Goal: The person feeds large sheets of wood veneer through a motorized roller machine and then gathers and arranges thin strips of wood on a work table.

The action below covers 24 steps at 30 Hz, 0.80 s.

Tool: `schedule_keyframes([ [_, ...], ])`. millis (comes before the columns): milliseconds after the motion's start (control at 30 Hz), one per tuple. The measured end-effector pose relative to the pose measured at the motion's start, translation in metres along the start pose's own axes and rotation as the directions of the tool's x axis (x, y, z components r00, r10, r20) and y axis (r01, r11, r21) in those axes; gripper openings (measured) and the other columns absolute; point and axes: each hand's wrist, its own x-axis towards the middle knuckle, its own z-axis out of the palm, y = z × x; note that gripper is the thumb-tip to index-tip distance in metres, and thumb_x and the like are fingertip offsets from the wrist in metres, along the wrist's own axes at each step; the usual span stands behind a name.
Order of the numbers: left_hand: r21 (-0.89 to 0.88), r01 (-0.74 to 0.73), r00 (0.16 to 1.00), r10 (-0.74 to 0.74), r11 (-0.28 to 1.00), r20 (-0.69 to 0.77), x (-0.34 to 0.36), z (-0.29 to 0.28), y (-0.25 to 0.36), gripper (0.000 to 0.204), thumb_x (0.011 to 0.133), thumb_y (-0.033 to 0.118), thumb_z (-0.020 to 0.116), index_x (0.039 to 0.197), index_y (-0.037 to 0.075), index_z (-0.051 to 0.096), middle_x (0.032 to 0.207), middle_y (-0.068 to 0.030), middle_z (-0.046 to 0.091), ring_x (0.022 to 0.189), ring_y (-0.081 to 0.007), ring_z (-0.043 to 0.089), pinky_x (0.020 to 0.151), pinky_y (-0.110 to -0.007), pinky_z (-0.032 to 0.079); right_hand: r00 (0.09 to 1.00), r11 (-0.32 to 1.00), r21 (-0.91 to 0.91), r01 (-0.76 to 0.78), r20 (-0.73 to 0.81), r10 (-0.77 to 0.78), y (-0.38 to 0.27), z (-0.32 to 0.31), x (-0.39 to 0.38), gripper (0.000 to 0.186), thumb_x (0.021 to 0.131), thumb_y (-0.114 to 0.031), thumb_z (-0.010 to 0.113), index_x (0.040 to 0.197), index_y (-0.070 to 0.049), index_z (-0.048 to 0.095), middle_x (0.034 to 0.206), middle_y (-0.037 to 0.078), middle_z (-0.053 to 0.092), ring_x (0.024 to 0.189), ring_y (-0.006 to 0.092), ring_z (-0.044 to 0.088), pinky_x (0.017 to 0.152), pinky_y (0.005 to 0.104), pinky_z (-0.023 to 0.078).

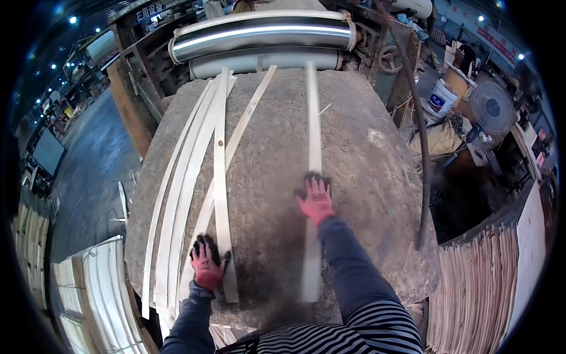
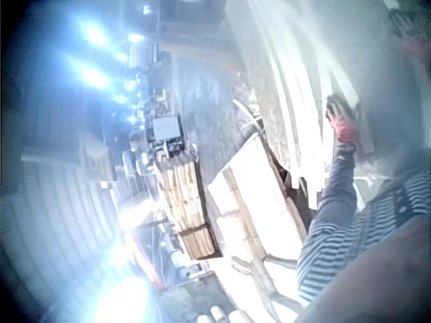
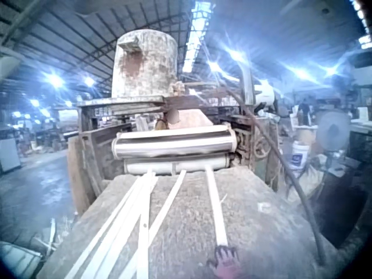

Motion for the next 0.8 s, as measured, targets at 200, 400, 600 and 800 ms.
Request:
schedule_keyframes([
  [200, -0.007, -0.026, 0.999, 0.026, 1.0, -0.021, 0.008, -0.008, -0.02, 0.085, 0.069, 0.04, 0.063, 0.135, 0.003, 0.025, 0.139, -0.015, 0.026, 0.122, -0.0429, 0.026, 0.101, -0.049, 0.021, 0.93, 0.947, -0.008, 0.32, 0.191, -0.313, -0.05, -0.007, -0.05, 0.065, 0.084, -0.05, 0.041, 0.133, -0.007, 0.033, 0.139, 0.012, 0.027, 0.128, 0.0273, 0.025, 0.106, 0.0453, 0.016],
  [400, -0.438, -0.32, 0.945, 0.317, 0.84, -0.081, -0.017, -0.012, 0.032, 0.087, 0.068, 0.037, 0.067, 0.134, -0.002, 0.024, 0.135, -0.0265, 0.025, 0.121, -0.0451, 0.028, 0.101, -0.05, 0.024, 0.957, 0.966, 0.035, 0.256, 0.135, -0.258, -0.042, -0.014, -0.028, 0.065, 0.08, -0.048, 0.05, 0.131, -0.009, 0.037, 0.139, 0.012, 0.027, 0.128, 0.029, 0.022, 0.104, 0.0506, 0.018],
  [600, -0.161, -0.287, 0.945, 0.307, 0.944, 0.111, -0.048, 0.013, 0.027, 0.09, 0.068, 0.036, 0.067, 0.135, -0.002, 0.019, 0.137, -0.0248, 0.023, 0.127, -0.044, 0.018, 0.103, -0.053, 0.014, 0.956, 0.936, 0.236, 0.262, 0.072, -0.285, -0.097, -0.01, -0.101, 0.065, 0.079, -0.05, 0.051, 0.127, -0.007, 0.041, 0.134, 0.015, 0.033, 0.124, 0.0355, 0.028, 0.102, 0.0529, 0.019],
  [800, -0.567, -0.378, 0.925, 0.321, 0.732, -0.202, -0.058, 0.023, 0.0, 0.068, 0.079, 0.02, 0.056, 0.134, -0.003, 0.022, 0.137, -0.0244, 0.024, 0.125, -0.0447, 0.024, 0.103, -0.051, 0.019, 0.802, 0.811, 0.23, 0.538, 0.155, -0.576, -0.135, -0.015, -0.139, 0.059, 0.083, -0.043, 0.05, 0.125, -0.003, 0.042, 0.13, 0.017, 0.037, 0.121, 0.0327, 0.034, 0.101, 0.049, 0.025],
])
